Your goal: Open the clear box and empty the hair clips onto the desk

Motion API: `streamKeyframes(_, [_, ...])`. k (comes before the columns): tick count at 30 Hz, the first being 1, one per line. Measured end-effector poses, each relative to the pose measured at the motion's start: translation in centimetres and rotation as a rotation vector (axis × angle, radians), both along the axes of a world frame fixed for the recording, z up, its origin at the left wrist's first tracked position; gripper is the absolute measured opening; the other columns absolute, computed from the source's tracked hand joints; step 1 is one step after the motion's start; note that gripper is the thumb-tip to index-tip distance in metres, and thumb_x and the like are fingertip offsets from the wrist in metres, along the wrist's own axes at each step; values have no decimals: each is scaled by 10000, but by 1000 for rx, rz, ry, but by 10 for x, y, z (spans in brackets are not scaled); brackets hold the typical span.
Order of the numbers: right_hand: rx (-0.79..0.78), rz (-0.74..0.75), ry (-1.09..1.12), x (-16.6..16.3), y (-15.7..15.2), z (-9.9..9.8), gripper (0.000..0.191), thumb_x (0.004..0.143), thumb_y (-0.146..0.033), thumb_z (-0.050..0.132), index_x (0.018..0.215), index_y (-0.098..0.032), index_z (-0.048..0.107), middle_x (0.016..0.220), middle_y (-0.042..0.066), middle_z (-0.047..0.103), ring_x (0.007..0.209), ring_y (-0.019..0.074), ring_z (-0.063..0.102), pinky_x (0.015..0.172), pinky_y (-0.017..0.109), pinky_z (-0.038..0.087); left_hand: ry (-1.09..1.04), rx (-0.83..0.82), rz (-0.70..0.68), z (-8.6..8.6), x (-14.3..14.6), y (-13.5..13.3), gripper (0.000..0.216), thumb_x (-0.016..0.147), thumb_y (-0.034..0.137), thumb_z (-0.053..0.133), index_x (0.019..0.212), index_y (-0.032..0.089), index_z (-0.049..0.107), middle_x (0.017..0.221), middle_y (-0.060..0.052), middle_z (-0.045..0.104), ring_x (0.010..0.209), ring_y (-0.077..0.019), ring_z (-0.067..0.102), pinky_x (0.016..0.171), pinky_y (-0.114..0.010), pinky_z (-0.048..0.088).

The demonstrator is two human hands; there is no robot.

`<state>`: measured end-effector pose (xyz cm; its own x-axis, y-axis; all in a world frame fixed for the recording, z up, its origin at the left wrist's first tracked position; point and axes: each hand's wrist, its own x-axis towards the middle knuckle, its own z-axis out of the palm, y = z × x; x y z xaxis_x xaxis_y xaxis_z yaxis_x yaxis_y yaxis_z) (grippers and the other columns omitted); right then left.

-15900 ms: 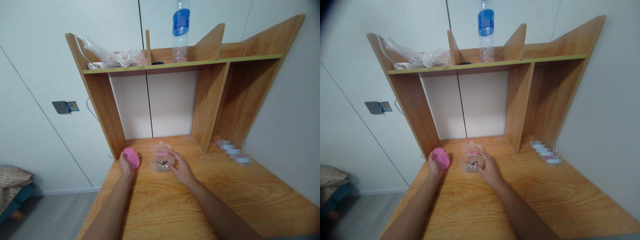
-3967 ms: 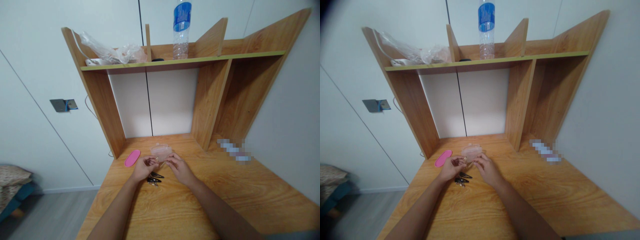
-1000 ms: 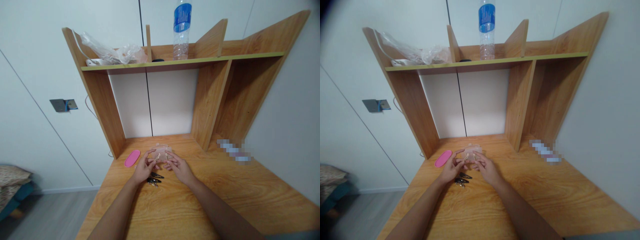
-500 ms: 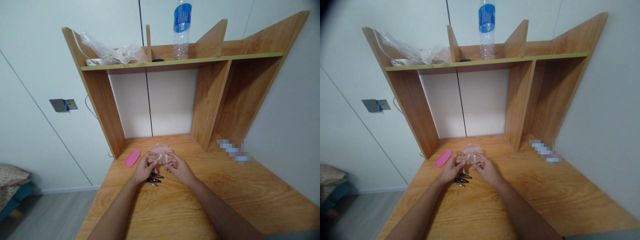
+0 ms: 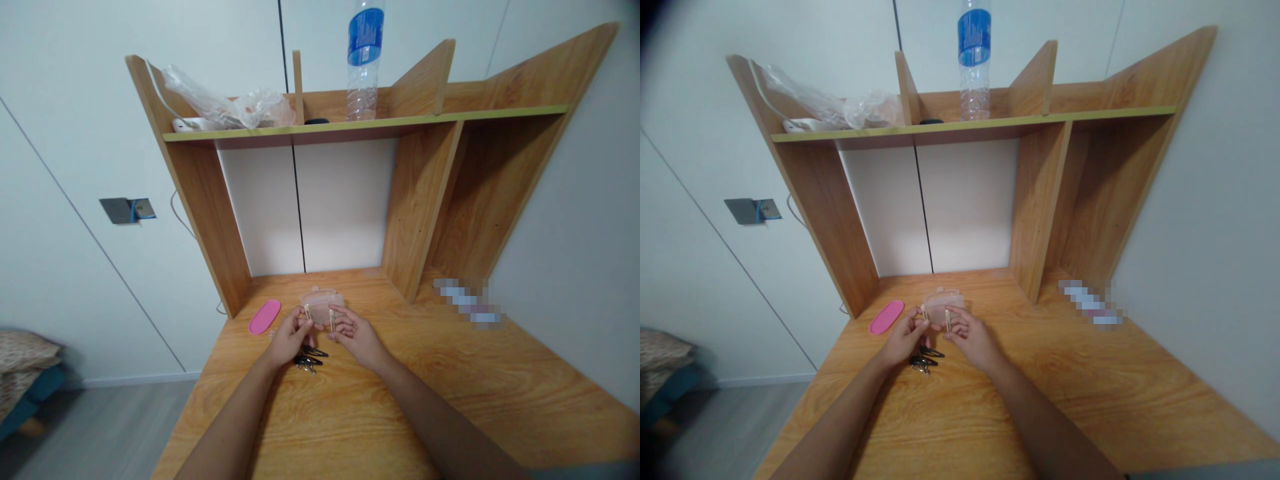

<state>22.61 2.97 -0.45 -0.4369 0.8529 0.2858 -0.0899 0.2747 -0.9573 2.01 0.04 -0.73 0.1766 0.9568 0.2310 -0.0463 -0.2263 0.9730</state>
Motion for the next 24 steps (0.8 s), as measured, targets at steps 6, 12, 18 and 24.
streamKeyframes(6, [-7,16,-3,0,-1,0,689,715,-215,790,1358,-188,542,1014,71,735,775,137,682,760,318,565,-31,-44,-40,2,1,0,438,878,534,667,1052,183,470,831,-75,771,460,-106,603,469,-197,426])
streamKeyframes(12, [76,-44,-47,2,-6,3,698,670,-220,833,1319,-179,579,918,46,741,745,165,686,739,344,580,-24,-36,33,9,0,-4,411,749,500,807,814,129,643,729,-36,707,544,-101,581,533,-211,443])
streamKeyframes(18, [136,-29,-36,3,-8,6,675,681,-227,838,1304,-159,586,831,28,731,720,168,675,728,327,572,9,-53,39,7,0,-4,363,674,431,878,764,114,728,666,-25,687,556,-100,574,545,-211,437])
streamKeyframes(24, [100,9,-73,3,-8,7,669,696,-219,819,1318,-152,580,840,28,720,723,161,662,737,328,570,1,-88,7,4,1,-3,424,615,407,919,850,101,742,787,-83,750,647,-144,668,651,-262,527])
